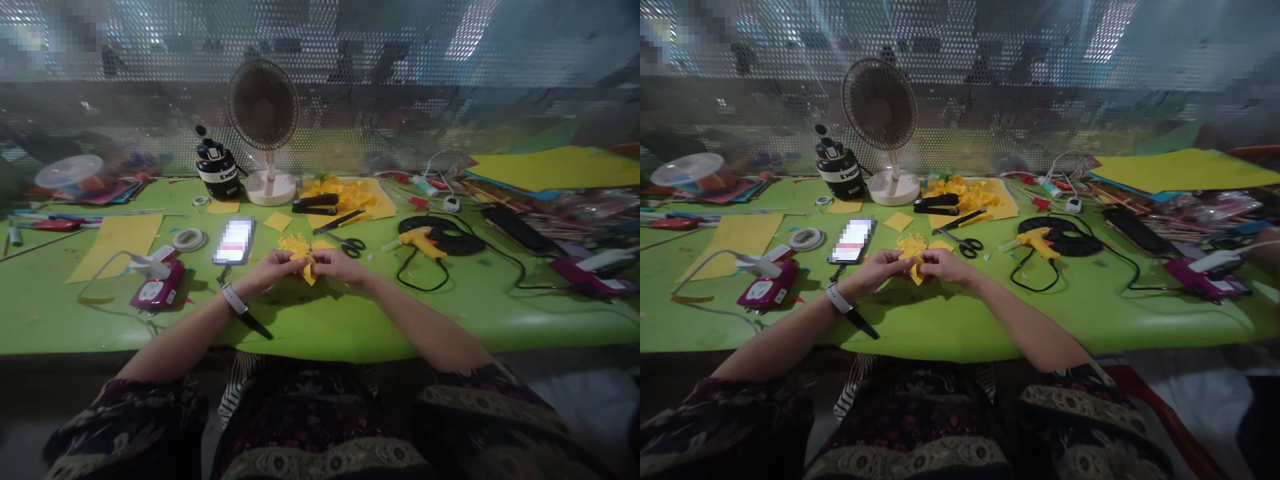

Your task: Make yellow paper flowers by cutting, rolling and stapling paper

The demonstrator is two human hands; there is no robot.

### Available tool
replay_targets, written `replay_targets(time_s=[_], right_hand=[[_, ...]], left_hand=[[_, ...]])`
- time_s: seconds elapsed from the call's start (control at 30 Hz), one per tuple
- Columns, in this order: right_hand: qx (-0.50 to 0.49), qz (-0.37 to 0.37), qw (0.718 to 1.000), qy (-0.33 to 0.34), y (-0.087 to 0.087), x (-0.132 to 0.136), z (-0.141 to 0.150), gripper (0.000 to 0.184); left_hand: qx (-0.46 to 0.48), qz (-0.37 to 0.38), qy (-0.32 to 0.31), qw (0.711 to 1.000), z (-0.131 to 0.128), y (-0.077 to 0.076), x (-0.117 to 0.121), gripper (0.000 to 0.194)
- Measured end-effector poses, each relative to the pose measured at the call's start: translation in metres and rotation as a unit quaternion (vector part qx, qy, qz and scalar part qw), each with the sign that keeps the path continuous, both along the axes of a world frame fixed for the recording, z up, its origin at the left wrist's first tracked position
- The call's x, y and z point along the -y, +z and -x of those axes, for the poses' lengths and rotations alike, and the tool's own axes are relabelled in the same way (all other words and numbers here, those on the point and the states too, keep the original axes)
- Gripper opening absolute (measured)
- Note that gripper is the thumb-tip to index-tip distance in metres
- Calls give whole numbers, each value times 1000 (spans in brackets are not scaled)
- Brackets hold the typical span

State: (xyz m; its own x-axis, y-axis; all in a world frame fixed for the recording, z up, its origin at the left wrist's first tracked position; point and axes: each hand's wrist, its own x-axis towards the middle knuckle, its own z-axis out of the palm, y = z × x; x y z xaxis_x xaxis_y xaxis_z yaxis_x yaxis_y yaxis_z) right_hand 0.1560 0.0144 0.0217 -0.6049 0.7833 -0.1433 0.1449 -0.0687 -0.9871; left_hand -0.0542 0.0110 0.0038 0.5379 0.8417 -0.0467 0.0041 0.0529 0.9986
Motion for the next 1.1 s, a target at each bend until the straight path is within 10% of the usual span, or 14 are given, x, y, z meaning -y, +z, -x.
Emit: replay_targets(time_s=[0.63,1.1], right_hand=[[-45,89,995,30,-8,-6,-1,26],[21,-109,987,-112,-4,-1,3,41]], left_hand=[[-11,-29,-21,999,-2,3,4,29],[-36,-2,-41,999,-3,4,5,26]])
